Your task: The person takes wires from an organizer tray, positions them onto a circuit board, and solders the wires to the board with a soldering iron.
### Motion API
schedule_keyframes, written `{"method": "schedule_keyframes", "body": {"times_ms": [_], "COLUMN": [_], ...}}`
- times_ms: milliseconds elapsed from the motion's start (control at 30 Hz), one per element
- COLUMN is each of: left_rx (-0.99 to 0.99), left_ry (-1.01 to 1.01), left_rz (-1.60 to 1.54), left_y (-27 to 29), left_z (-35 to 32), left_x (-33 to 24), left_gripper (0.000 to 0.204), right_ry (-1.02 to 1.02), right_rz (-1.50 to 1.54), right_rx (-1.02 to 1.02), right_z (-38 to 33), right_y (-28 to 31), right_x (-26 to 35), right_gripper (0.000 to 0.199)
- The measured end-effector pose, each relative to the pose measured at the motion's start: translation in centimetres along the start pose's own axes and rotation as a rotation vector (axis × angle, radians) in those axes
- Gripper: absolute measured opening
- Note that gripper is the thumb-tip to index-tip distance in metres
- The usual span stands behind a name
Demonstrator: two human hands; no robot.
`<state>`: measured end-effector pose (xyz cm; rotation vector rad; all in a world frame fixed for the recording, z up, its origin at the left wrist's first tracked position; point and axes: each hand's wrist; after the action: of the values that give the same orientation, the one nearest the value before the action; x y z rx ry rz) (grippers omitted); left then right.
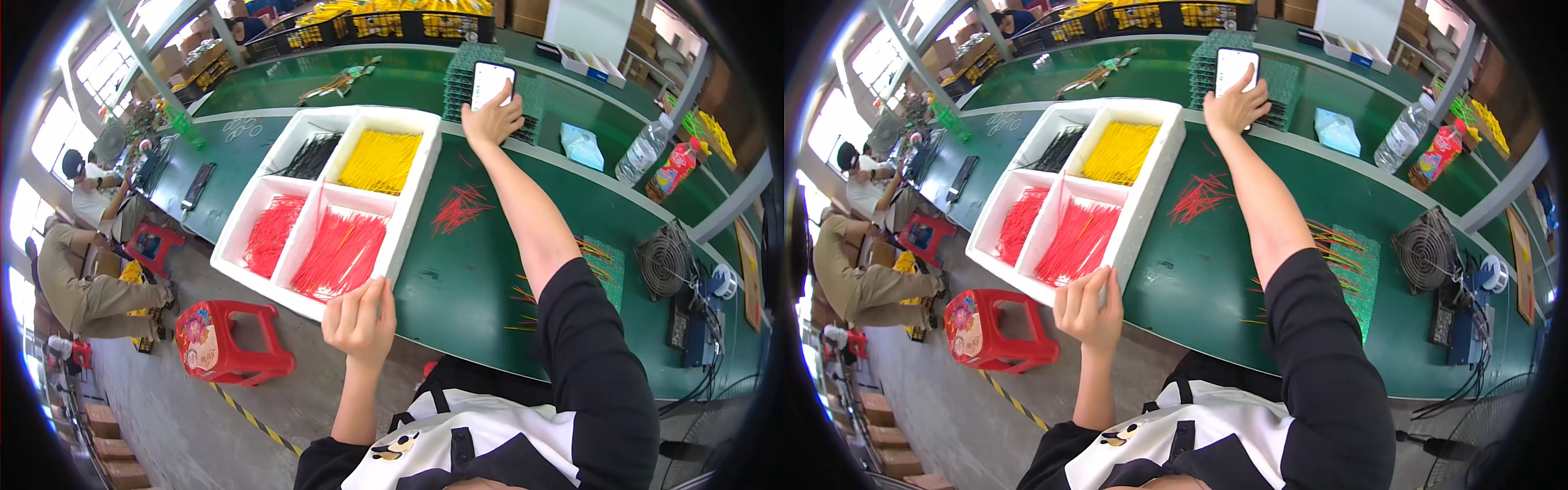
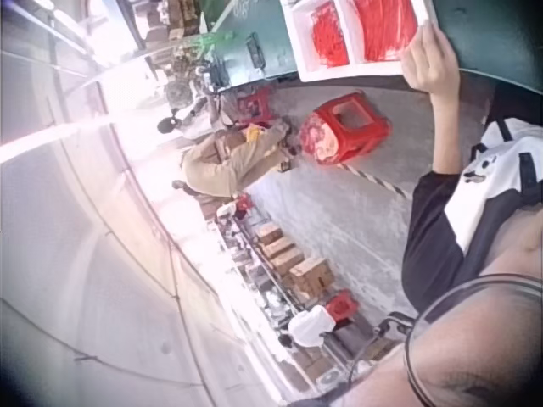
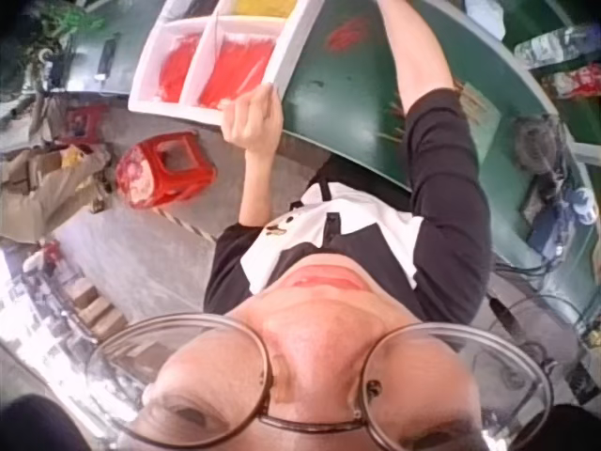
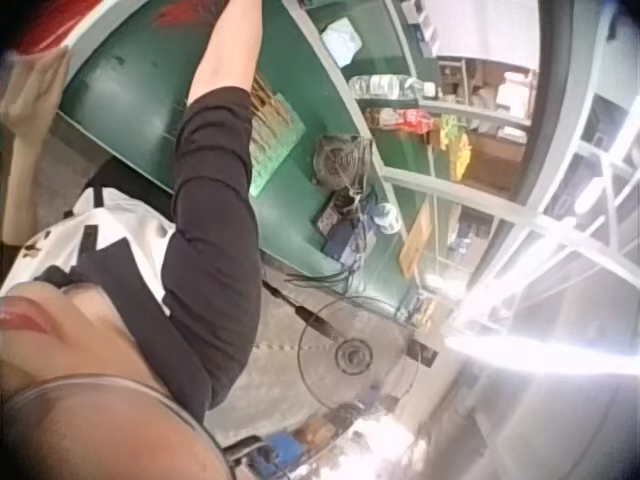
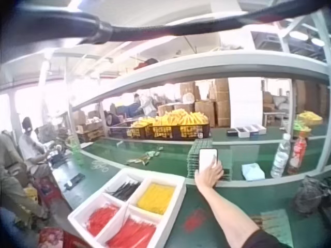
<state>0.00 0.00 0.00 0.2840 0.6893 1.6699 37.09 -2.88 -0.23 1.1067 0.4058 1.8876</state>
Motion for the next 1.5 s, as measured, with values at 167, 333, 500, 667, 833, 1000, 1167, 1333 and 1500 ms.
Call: {"method": "schedule_keyframes", "body": {"times_ms": [167,333,500,667,833,1000,1167,1333,1500], "left_rx": [0.006,-0.048,-0.087,-0.075,-0.035,-0.018,-0.019,0.028,0.006], "left_ry": [-0.009,-0.051,-0.006,-0.015,-0.040,-0.042,-0.077,-0.049,-0.073], "left_rz": [-0.020,-0.036,-0.001,-0.001,-0.008,0.000,0.006,-0.011,-0.018], "left_y": [0.2,0.3,1.3,1.5,1.0,0.6,-0.4,0.0,1.1], "left_z": [0.0,0.3,-0.5,-0.4,0.1,0.3,0.3,-0.1,0.0], "left_x": [0.2,-0.2,-0.1,-0.1,0.1,-0.1,-0.4,-1.1,-1.1], "left_gripper": [0.016,0.015,0.016,0.016,0.015,0.014,0.015,0.012,0.012], "right_ry": [-0.001,-0.040,0.020,0.059,0.023,0.008,0.121,0.926,1.416], "right_rz": [0.034,-0.089,-0.110,-0.090,-0.009,0.046,0.408,0.848,0.645], "right_rx": [0.051,0.048,-0.023,-0.049,0.024,0.084,0.001,0.085,0.110], "right_z": [-0.4,1.0,-0.1,-0.1,-0.4,-0.7,1.9,-2.5,-13.9], "right_y": [3.0,3.4,1.6,1.7,4.3,4.6,7.0,28.2,45.9], "right_x": [1.0,-0.2,-0.1,0.1,1.4,1.4,-0.9,-2.5,-6.9], "right_gripper": [0.097,0.098,0.095,0.092,0.086,0.110,0.083,0.011,0.009]}}
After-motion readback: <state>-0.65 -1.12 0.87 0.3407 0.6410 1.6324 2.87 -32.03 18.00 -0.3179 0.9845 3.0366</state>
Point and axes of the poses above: each hand's wrist, its own z-axis towards the middle knuckle, its own y-axis out of the back of the hand, x = y × z, and after that the axes turned 12 degrees about x, right-handed
